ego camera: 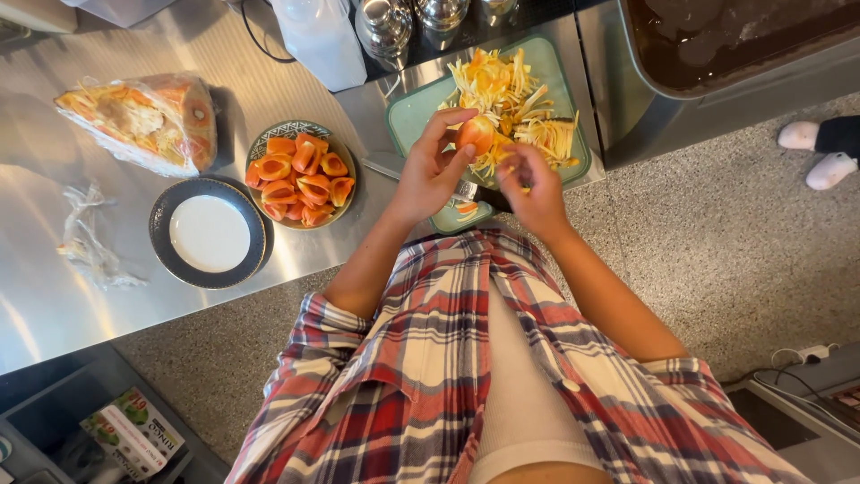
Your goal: The person peels papaya pieces by hand over a cutting board, using a knife to trim remaining skin and seeds, and places the peeled orange pieces into a bowl while peels accumulate on the board.
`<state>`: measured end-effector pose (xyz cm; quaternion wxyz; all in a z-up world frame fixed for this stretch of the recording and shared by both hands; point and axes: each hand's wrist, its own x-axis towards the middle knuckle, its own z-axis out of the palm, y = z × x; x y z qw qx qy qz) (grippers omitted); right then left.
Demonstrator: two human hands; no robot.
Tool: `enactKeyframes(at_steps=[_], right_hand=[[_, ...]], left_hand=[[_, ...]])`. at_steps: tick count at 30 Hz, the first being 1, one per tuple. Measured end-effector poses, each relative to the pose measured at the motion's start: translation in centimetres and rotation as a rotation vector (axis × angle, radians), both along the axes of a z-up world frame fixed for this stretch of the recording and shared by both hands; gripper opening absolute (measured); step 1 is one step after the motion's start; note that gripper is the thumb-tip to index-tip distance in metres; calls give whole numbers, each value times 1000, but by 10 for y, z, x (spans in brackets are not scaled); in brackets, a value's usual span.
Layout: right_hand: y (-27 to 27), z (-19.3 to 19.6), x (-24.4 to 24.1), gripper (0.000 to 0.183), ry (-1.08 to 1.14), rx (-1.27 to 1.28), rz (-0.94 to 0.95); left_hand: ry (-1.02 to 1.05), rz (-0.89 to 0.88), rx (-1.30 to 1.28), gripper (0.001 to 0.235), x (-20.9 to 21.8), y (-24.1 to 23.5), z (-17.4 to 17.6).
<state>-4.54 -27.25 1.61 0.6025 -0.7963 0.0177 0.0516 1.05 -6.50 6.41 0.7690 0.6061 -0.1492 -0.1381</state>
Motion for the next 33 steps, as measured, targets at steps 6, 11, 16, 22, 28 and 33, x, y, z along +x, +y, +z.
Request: enactKeyframes(at_steps=[6, 11, 16, 22, 28, 33], right_hand=[[-2, 16, 19, 35, -97, 405, 18], [7, 30, 30, 33, -79, 416, -30], [5, 26, 32, 33, -61, 433, -61], [6, 32, 30, 33, -47, 557, -1], [5, 25, 28, 34, -12, 532, -19], [5, 23, 28, 35, -5, 506, -75]], left_hand=[[-30, -43, 128, 44, 0, -2, 1], [-147, 81, 265, 44, -6, -16, 4], [-495, 197, 534, 48, -9, -24, -3], [-443, 202, 517, 45, -12, -23, 4], [-247, 140, 374, 44, -15, -25, 6], [-222, 146, 343, 46, -18, -29, 4]])
